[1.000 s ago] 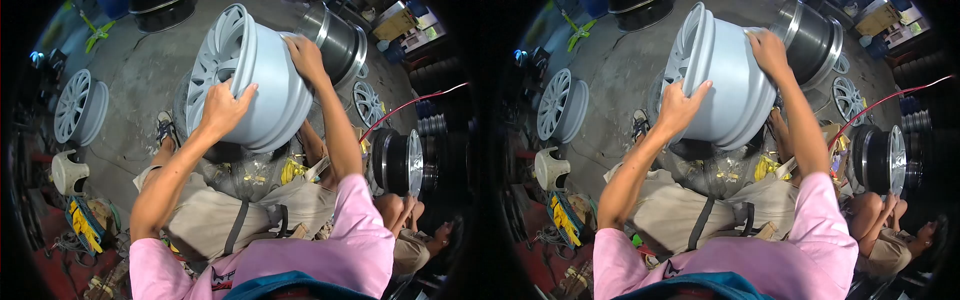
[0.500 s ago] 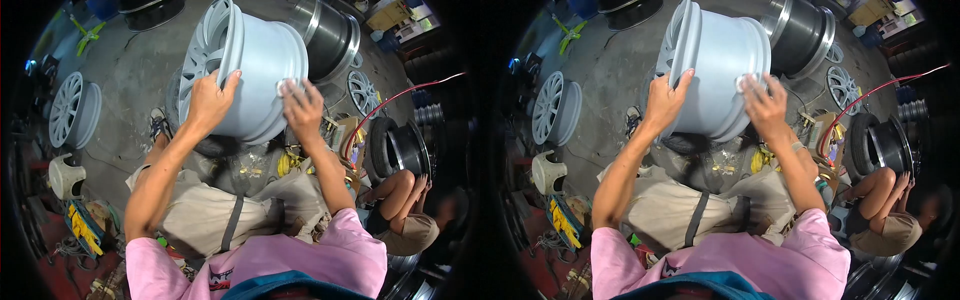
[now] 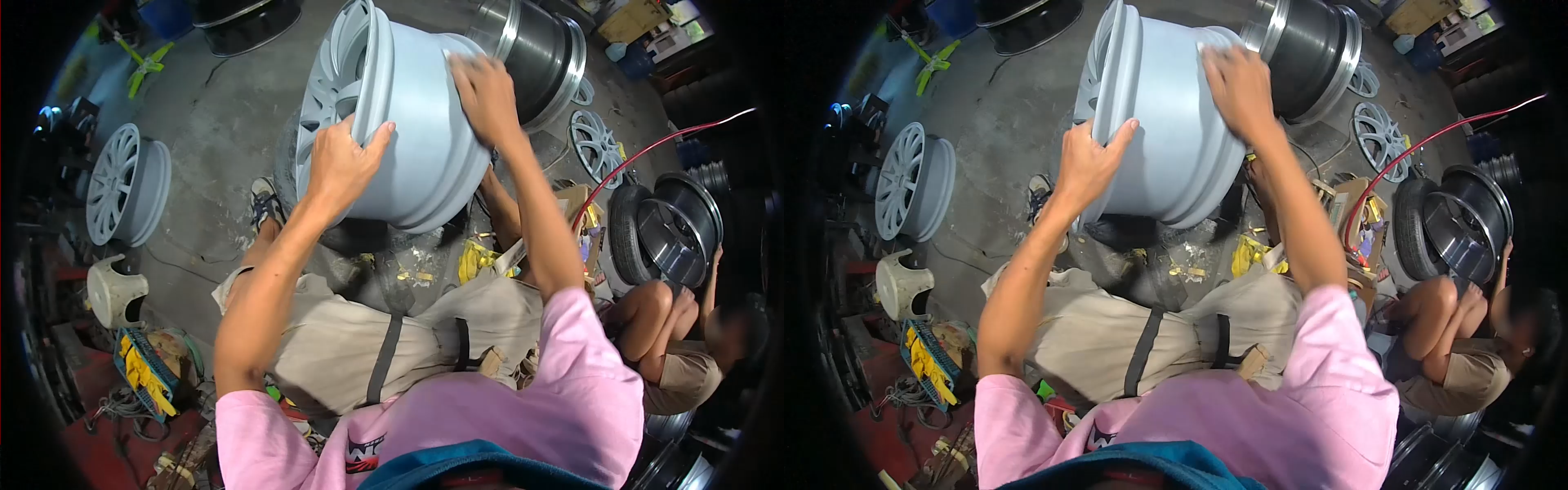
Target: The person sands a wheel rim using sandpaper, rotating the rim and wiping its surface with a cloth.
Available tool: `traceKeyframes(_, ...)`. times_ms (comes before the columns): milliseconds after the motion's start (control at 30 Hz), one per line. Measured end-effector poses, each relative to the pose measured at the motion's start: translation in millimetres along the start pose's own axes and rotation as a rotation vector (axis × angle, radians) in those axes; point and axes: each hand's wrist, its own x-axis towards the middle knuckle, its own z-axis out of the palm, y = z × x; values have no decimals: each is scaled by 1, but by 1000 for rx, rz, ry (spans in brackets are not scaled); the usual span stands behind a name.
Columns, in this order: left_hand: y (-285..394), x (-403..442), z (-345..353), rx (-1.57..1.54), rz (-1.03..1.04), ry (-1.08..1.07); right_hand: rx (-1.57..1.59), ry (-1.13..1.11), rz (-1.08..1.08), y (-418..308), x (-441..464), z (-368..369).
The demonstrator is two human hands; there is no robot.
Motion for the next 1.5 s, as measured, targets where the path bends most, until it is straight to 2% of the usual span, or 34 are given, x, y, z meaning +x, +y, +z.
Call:
traceKeyframes(67, 1, -1, 1, -1, -17, -40, -174, 135, -117, -26, -81, -23)
traceKeyframes(100, 4, -1, 1, -11, -41, -49, -223, 107, -124, -33, -118, -36)
traceKeyframes(200, 7, -2, 3, -2, -72, -52, -294, 123, -66, -29, -140, -42)
traceKeyframes(333, 11, -1, 1, -50, -66, -22, -234, 82, 13, 11, -38, -26)
traceKeyframes(400, 8, -1, 2, -53, -40, -23, -319, -130, 156, 50, 25, -6)
traceKeyframes(433, 6, -2, 4, -45, -29, -13, -73, -330, 192, 94, 59, 19)
traceKeyframes(467, 8, -1, 4, -31, -56, -41, -144, -210, 140, 103, 74, 35)
traceKeyframes(500, 12, 1, 2, -9, -78, -62, -125, -231, 160, 112, 88, 51)
traceKeyframes(533, 12, 2, 3, -27, -60, -96, -104, -271, 276, 110, 97, 63)
traceKeyframes(567, 12, 1, 3, -29, -77, -59, -86, -309, 323, 104, 101, 66)
traceKeyframes(633, 7, 0, 1, -38, -98, -21, -11, 23, 193, 88, 61, 56)
traceKeyframes(700, 3, 0, 1, 6, -59, -29, 16, 47, 301, 51, 7, 26)
traceKeyframes(767, 8, 2, -1, 51, -106, -56, 85, 306, 257, 2, -58, -2)
traceKeyframes(833, -14, 14, -12, -83, -60, 78, 156, 376, 270, -36, -125, -3)
traceKeyframes(867, -21, 19, -20, -87, -50, 69, 151, 337, 299, -57, -159, -3)
traceKeyframes(933, -35, 31, -40, -493, -206, 66, 144, 198, 329, -92, -221, 0)
traceKeyframes(1033, -79, 47, -46, -344, -208, 114, 207, -157, 392, -127, -305, 14)
traceKeyframes(1100, -134, 60, -46, -236, -219, 58, 225, -236, 477, -108, -360, 45)
traceKeyframes(1133, -165, 64, -45, -122, -134, -45, 248, -322, 560, -103, -372, 54)
traceKeyframes(1167, -192, 64, -43, -9, -51, -149, 253, -323, 557, -99, -363, 49)
traceKeyframes(1200, -216, 62, -39, -8, -52, -149, 302, -253, 619, -90, -343, 40)
traceKeyframes(1267, -239, 59, -28, -21, -117, -351, 365, -113, 685, -73, -309, 26)
traceKeyframes(1300, -242, 56, -23, -15, -119, -347, 372, -113, 682, -68, -295, 21)
traceKeyframes(1367, -230, 38, -15, -192, -391, -428, 558, -103, 815, -71, -266, 8)
traceKeyframes(1433, -264, 35, -13, -224, -356, -444, 665, -137, 742, -82, -253, 1)
traceKeyframes(1500, -277, 39, -12, -99, -344, -392, 754, -166, 730, -97, -263, 12)
